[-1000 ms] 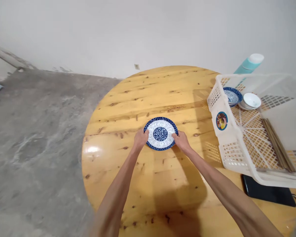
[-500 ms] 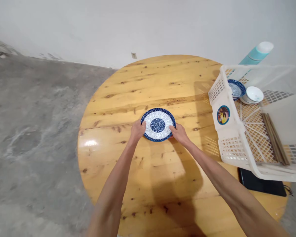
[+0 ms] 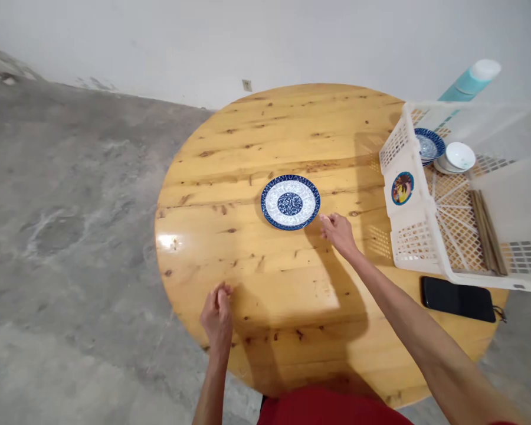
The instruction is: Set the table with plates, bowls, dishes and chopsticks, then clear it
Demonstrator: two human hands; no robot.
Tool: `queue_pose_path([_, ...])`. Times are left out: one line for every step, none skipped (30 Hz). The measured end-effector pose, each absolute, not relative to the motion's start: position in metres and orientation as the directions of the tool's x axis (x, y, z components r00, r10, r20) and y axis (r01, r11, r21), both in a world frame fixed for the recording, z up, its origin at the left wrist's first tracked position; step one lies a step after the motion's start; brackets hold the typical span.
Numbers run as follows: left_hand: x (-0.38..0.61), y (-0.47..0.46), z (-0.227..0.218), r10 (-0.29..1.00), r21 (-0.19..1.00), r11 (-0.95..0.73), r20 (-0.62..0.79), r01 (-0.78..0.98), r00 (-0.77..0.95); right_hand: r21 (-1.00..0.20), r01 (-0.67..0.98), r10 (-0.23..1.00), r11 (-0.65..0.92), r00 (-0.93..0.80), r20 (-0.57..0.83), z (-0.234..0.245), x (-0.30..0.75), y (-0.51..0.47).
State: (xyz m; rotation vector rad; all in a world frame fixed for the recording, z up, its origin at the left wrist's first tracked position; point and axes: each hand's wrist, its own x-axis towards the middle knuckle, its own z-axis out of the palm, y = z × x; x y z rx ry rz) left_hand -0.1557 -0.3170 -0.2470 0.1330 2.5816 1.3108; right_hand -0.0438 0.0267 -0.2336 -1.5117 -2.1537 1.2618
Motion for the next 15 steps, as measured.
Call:
queue_pose_path([-0.143,-0.336,-0.248,0.130,0.798,0.596,-0.204,-0.088,-0.970,-0.779,0.624,0.846,0.059,-0.446,-0.293,-0.236,-0.034,0.017])
queue_pose_path([-0.131,-0.353,-0.249,0.084,0.792,0.594,-0.237,-0.142,-0.968,-0.810,0.587,0.837,0.013,-0.450,-0.312,-0.238,-0.023,0.004])
queue_pose_path([-0.120,-0.367,-0.250,0.042,0.786,0.588,-0.265,-0.190,-0.963,-0.832,0.555,0.831,-0.032,-0.447,-0.330,-0.241,-0.010,-0.009])
queue_pose_path([-0.110,-0.378,-0.251,0.015,0.787,0.572,-0.292,-0.231,-0.956,-0.844,0.532,0.828,-0.070,-0.441,-0.347,-0.243,0.003,-0.025])
queue_pose_path([-0.102,-0.386,-0.253,0.003,0.791,0.553,-0.316,-0.262,-0.949,-0.849,0.521,0.817,-0.091,-0.448,-0.363,-0.245,0.018,-0.042])
queue_pose_path([-0.097,-0.391,-0.254,0.004,0.798,0.533,-0.333,-0.280,-0.943,-0.854,0.505,0.820,-0.127,-0.431,-0.377,-0.246,0.032,-0.059])
queue_pose_path([-0.093,-0.393,-0.256,0.021,0.810,0.514,-0.341,-0.283,-0.940,-0.853,0.499,0.814,-0.156,-0.423,-0.397,-0.248,0.046,-0.077])
queue_pose_path([-0.092,-0.392,-0.256,0.053,0.824,0.498,-0.341,-0.271,-0.939,-0.853,0.489,0.821,-0.180,-0.403,-0.404,-0.249,0.060,-0.095])
queue_pose_path([-0.092,-0.389,-0.256,0.093,0.840,0.482,-0.329,-0.247,-0.940,-0.852,0.479,0.831,-0.209,-0.373,-0.414,-0.249,0.073,-0.113])
queue_pose_path([-0.094,-0.384,-0.255,0.142,0.858,0.467,-0.311,-0.213,-0.940,-0.848,0.471,0.840,-0.244,-0.334,-0.427,-0.249,0.086,-0.131])
queue_pose_path([-0.096,-0.377,-0.252,0.196,0.877,0.449,-0.286,-0.173,-0.938,-0.842,0.458,0.845,-0.284,-0.295,-0.446,-0.248,0.097,-0.148])
queue_pose_path([-0.099,-0.370,-0.249,0.255,0.894,0.429,-0.257,-0.129,-0.932,-0.836,0.446,0.848,-0.319,-0.259,-0.462,-0.247,0.107,-0.165])
queue_pose_path([-0.102,-0.364,-0.245,0.316,0.909,0.408,-0.225,-0.082,-0.922,-0.829,0.438,0.849,-0.348,-0.228,-0.477,-0.245,0.116,-0.181])
queue_pose_path([-0.105,-0.358,-0.240,0.375,0.922,0.386,-0.191,-0.034,-0.907,-0.823,0.437,0.857,-0.364,-0.188,-0.479,-0.242,0.124,-0.197])
queue_pose_path([-0.107,-0.353,-0.236,0.432,0.931,0.364,-0.157,0.013,-0.888,-0.808,0.448,0.856,-0.382,-0.159,-0.493,-0.238,0.131,-0.212])
